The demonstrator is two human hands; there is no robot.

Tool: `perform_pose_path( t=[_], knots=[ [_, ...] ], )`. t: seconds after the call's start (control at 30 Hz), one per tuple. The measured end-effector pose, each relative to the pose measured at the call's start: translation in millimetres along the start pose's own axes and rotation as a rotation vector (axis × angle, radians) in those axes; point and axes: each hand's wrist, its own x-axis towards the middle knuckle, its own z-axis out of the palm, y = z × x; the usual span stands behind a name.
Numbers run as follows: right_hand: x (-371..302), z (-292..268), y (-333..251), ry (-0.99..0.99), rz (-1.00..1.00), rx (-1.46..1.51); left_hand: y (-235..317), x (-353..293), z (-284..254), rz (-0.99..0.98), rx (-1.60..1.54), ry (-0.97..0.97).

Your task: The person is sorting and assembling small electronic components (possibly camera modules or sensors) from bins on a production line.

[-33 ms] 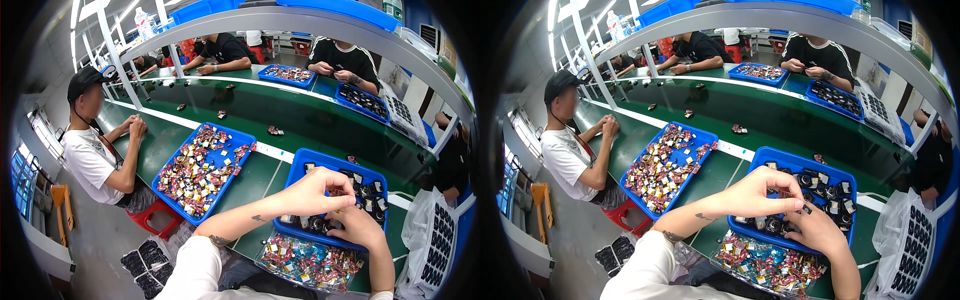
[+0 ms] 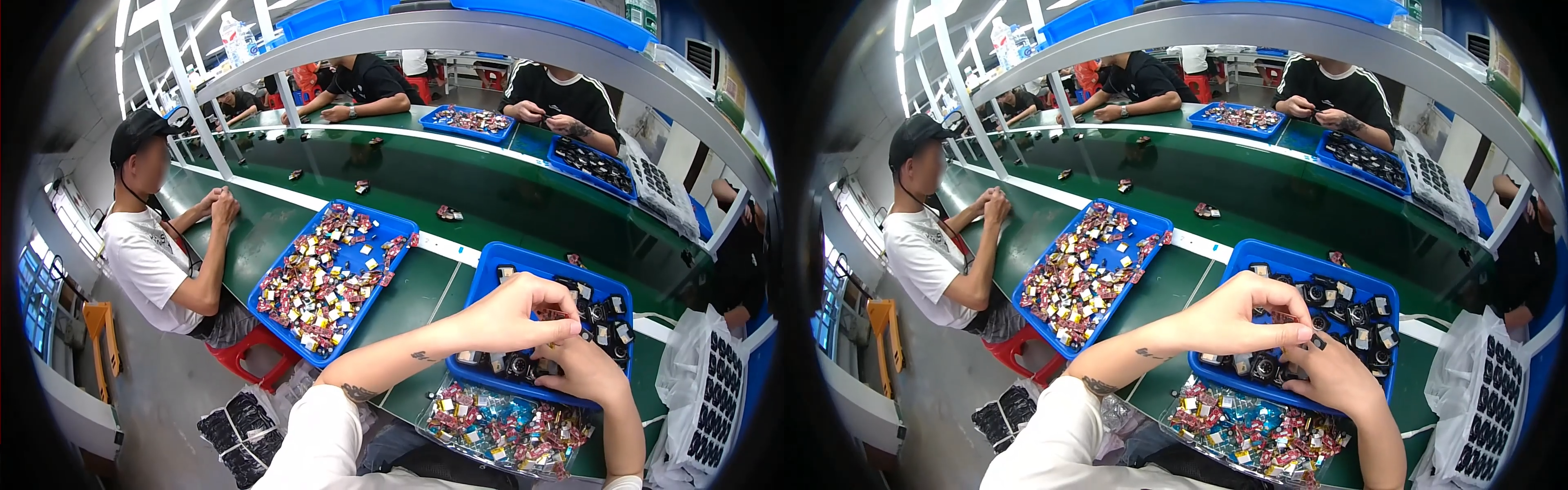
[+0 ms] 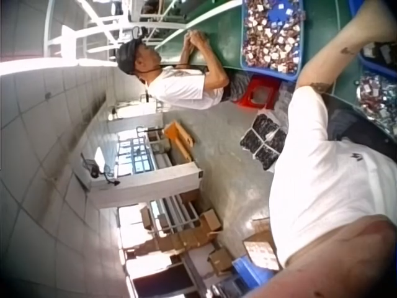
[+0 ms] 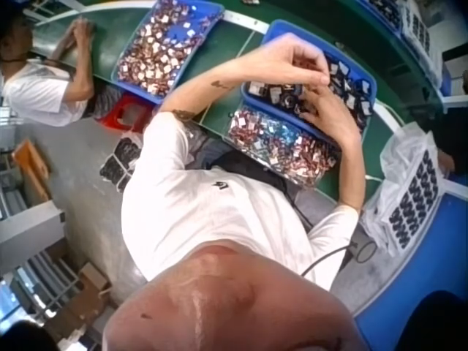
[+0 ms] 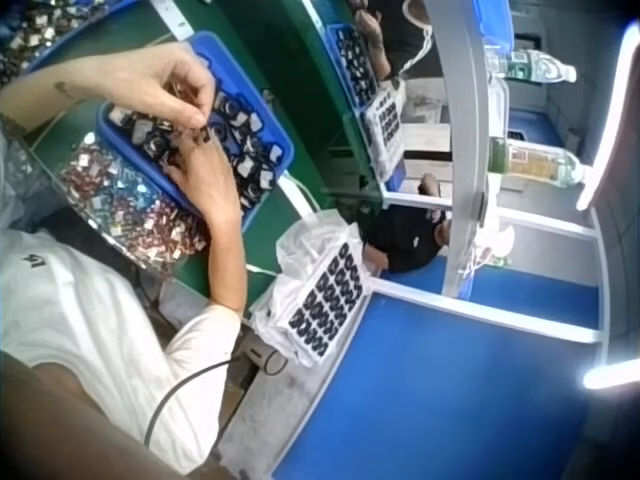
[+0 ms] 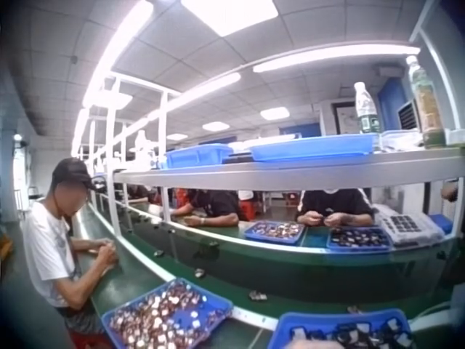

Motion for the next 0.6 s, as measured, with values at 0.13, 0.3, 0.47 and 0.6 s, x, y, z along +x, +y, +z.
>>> perform_pose_path(
  t=[0.13, 0.3, 0.47, 0.6],
  knots=[
    [-1.9, 1.8, 1.5, 0.111, -0.027, -0.005, 1.7, -1.0, 0.5, 0.005, -0.007, 0.012],
    [1.4, -14.4, 0.6, 0.213, 0.006, 0.176, 2.1, -1.0, -0.1, 0.014, -0.052, 0.06],
    [4.1, -7.6, 8.6, 0.37, 0.057, 0.847, 2.1, 0.8, -0.8, 0.039, -0.039, 0.097],
    [-2.3, -18.8, 5.6, 0.281, 0.116, 1.176, 1.8, -1.1, -0.2, 0.013, -0.053, 0.118]
  ],
)
